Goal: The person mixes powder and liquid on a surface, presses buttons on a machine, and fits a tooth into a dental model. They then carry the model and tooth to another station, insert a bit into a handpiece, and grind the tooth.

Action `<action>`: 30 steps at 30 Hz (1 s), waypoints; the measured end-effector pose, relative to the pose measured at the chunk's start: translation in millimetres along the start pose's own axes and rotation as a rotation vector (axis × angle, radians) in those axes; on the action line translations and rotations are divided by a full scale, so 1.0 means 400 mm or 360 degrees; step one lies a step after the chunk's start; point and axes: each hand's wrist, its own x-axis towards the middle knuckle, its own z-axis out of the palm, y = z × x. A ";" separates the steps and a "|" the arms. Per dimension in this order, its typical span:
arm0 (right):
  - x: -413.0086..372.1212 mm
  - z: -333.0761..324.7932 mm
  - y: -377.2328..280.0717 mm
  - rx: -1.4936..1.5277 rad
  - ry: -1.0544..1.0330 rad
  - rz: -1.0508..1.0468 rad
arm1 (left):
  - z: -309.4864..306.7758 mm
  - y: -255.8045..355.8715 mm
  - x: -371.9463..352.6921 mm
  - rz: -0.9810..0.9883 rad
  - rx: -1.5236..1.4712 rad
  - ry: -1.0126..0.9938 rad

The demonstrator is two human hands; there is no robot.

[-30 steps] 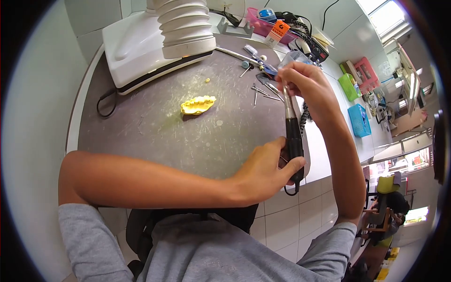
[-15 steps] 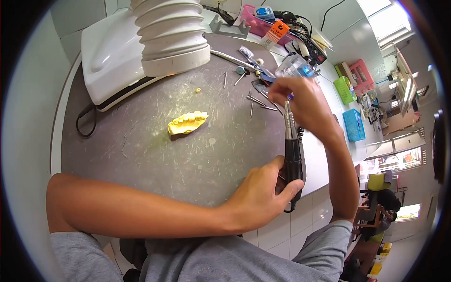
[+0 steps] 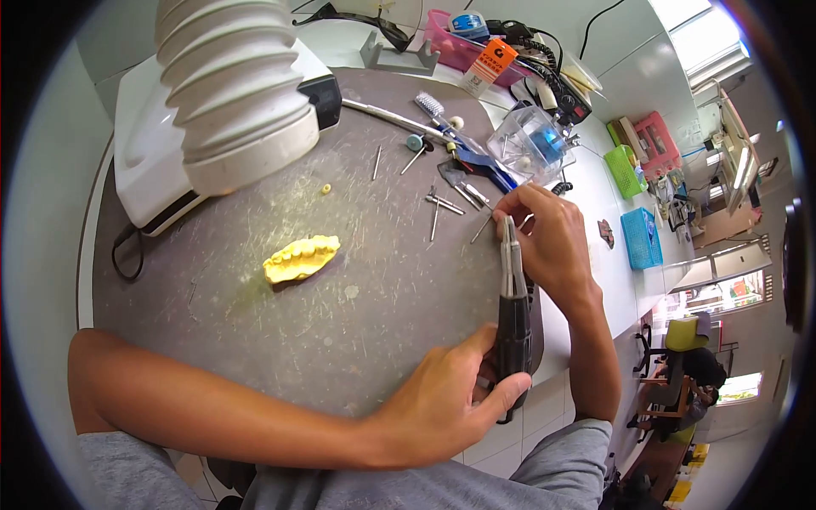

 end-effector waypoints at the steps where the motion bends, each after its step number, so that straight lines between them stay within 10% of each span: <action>1: -0.004 0.005 0.008 0.0152 0.0055 -0.0004 | 0.000 0.001 -0.001 0.0010 0.0005 0.0002; 9: -0.043 -0.004 0.018 0.1369 0.0149 0.0236 | -0.010 0.018 -0.003 -0.0198 -0.0083 -0.0126; 18: -0.063 -0.036 0.008 0.1578 0.0169 0.0193 | -0.022 0.048 0.001 -0.0557 -0.0050 -0.0302; 30: -0.033 -0.008 0.023 0.0268 0.0119 -0.0233 | -0.026 0.060 0.005 -0.0461 -0.0102 -0.0366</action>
